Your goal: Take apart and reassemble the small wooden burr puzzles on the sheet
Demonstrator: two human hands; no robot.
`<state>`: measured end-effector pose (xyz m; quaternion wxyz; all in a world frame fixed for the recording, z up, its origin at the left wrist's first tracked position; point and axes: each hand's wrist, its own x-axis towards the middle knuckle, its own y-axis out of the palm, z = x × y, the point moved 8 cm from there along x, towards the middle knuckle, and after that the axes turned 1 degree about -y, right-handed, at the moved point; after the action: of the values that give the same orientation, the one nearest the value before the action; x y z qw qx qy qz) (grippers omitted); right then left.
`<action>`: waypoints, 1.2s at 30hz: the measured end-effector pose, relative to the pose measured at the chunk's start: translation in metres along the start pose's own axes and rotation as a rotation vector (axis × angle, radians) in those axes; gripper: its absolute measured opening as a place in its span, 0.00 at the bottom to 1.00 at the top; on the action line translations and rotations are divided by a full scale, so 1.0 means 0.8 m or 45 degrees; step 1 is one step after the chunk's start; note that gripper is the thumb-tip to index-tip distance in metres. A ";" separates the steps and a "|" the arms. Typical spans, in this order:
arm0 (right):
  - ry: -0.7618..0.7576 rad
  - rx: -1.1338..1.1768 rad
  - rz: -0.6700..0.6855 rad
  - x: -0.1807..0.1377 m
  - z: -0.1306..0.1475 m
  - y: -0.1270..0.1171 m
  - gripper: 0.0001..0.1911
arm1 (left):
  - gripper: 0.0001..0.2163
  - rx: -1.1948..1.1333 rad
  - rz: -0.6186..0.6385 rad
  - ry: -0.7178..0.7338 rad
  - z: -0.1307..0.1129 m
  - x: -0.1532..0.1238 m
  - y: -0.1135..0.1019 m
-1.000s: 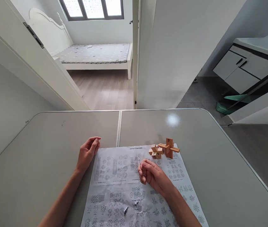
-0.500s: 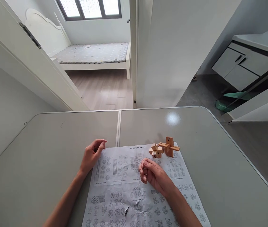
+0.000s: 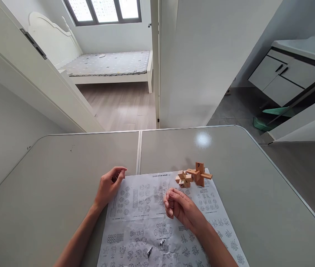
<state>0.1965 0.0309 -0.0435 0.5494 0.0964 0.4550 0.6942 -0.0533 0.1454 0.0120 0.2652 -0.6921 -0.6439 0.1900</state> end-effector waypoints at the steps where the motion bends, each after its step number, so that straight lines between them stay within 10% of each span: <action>1: -0.001 -0.003 -0.004 0.000 0.000 0.000 0.15 | 0.13 0.007 0.000 0.002 0.000 0.000 0.000; 36: 0.004 0.014 0.012 -0.002 0.000 0.001 0.15 | 0.13 0.116 0.004 0.058 -0.001 -0.002 0.001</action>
<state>0.1965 0.0298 -0.0425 0.5449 0.1005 0.4593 0.6943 -0.0526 0.1441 0.0120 0.3107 -0.6844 -0.6273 0.2039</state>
